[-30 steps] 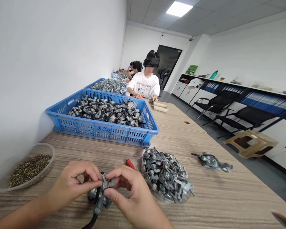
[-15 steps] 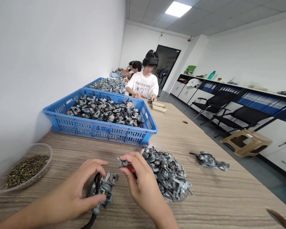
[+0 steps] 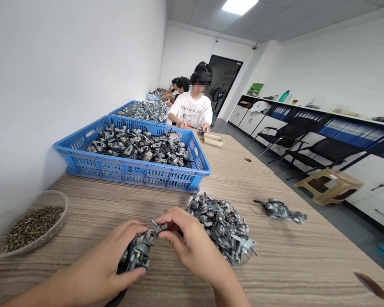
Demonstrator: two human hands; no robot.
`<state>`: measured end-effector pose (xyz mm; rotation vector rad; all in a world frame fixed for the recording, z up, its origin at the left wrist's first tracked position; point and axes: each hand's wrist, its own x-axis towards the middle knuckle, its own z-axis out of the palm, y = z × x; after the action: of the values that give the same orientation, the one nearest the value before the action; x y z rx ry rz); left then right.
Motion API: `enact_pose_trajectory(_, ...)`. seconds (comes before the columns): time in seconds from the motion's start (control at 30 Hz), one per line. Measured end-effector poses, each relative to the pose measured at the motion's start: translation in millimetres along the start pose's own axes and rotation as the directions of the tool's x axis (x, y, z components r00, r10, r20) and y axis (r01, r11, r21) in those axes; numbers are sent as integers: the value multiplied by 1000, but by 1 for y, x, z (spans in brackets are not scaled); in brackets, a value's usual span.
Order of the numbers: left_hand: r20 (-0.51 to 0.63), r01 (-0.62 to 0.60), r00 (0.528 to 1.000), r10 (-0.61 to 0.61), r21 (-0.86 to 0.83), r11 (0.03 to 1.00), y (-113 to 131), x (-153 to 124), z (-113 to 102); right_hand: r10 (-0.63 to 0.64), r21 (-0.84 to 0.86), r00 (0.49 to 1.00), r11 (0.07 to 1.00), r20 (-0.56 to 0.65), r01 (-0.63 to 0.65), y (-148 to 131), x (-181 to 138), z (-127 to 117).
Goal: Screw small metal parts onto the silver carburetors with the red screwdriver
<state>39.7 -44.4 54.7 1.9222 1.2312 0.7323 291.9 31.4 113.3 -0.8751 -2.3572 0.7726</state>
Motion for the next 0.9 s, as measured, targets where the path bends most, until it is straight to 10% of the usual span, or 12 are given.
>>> enact_pose_trajectory(0.9, -94, 72, 993, -77, -58, 996, 1, 4, 12, 80, 145, 990, 985, 112, -96, 3, 5, 12)
